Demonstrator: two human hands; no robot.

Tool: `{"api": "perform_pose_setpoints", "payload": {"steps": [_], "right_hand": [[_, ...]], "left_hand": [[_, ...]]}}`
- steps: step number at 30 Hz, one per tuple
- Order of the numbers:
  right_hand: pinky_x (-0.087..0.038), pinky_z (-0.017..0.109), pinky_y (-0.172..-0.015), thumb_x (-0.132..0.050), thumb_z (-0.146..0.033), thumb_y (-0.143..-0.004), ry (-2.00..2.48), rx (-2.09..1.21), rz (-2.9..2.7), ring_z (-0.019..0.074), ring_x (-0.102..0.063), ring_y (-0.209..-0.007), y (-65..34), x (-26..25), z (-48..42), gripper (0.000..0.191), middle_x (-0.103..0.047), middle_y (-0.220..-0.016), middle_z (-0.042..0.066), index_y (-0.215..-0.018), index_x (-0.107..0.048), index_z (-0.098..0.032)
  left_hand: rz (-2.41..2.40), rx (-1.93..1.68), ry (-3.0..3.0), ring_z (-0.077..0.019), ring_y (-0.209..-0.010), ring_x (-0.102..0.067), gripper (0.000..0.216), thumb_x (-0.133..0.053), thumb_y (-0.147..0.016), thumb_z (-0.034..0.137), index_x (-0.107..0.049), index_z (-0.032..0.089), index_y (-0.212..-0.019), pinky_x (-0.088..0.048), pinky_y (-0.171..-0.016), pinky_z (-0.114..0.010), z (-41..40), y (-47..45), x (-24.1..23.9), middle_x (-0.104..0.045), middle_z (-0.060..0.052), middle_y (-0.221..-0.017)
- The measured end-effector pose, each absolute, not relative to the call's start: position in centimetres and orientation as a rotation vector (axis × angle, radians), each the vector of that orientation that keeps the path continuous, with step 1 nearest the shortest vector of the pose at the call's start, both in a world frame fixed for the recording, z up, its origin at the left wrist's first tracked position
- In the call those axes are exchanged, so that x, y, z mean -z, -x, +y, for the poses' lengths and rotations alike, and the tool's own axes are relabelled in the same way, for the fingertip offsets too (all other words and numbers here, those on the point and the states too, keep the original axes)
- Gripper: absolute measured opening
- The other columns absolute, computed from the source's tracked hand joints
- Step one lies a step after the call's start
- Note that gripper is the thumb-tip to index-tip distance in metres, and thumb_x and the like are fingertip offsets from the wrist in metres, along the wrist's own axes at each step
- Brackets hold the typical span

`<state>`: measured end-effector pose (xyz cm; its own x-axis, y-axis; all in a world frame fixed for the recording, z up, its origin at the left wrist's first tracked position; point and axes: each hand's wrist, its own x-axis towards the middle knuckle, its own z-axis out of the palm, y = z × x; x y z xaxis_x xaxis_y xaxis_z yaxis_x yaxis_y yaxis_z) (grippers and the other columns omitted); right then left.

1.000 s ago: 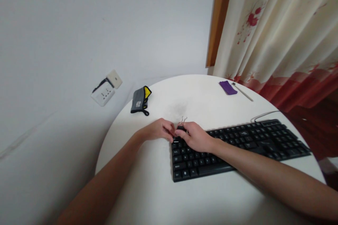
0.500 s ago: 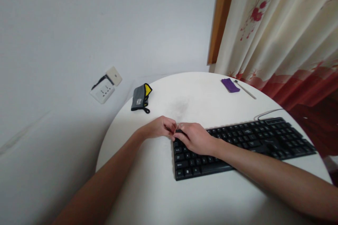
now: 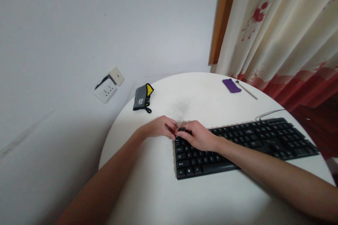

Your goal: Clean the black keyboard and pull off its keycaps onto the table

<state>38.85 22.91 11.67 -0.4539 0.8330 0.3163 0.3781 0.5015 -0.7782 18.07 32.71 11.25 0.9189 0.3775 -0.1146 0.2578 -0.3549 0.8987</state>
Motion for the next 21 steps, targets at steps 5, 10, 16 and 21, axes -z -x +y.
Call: {"api": "perform_pose_setpoints", "payload": {"steps": [5,10,16,21], "right_hand": [[-0.046,0.029,-0.082,-0.048,-0.033,-0.099,0.914,-0.686,-2.186,0.0185,-0.064,-0.09,-38.7,-11.7,22.3,0.028,-0.07,-0.095,0.008,-0.089,-0.069,-0.017],[-0.044,0.026,-0.072,-0.052,-0.032,-0.096,0.964,-0.715,-2.109,0.0155,-0.061,-0.075,-38.6,-11.4,22.7,0.027,-0.068,-0.081,0.004,-0.079,-0.066,-0.016],[-0.041,0.024,-0.061,-0.054,-0.047,-0.092,0.99,-1.043,-1.881,0.0122,-0.052,-0.062,-38.6,-11.1,23.3,0.043,-0.063,-0.068,0.0,-0.065,-0.063,-0.015],[-0.042,0.024,-0.062,-0.056,-0.046,-0.091,1.009,-1.139,-1.747,0.0124,-0.055,-0.061,-38.6,-11.2,23.8,0.042,-0.064,-0.063,0.001,-0.063,-0.064,-0.015]], "left_hand": [[0.372,-0.163,-1.989,-0.0158,-0.076,-0.061,0.022,-0.077,-0.075,0.034,-0.074,0.012,-0.076,-0.047,-0.071,-0.024,32.7,-18.2,-11.5,-0.067,-0.005,-0.08],[0.389,-0.159,-1.992,-0.0158,-0.075,-0.06,0.027,-0.081,-0.071,0.036,-0.073,0.012,-0.08,-0.046,-0.066,-0.023,32.6,-18.3,-11.2,-0.064,-0.005,-0.081],[0.454,-0.165,-1.95,-0.0166,-0.075,-0.061,0.033,-0.085,-0.064,0.038,-0.073,0.011,-0.08,-0.048,-0.063,-0.024,32.4,-18.5,-10.8,-0.066,-0.006,-0.086],[0.473,-0.187,-1.957,-0.0167,-0.077,-0.065,0.032,-0.085,-0.065,0.034,-0.076,0.015,-0.09,-0.051,-0.068,-0.025,32.2,-18.5,-11.1,-0.068,-0.005,-0.087]]}}
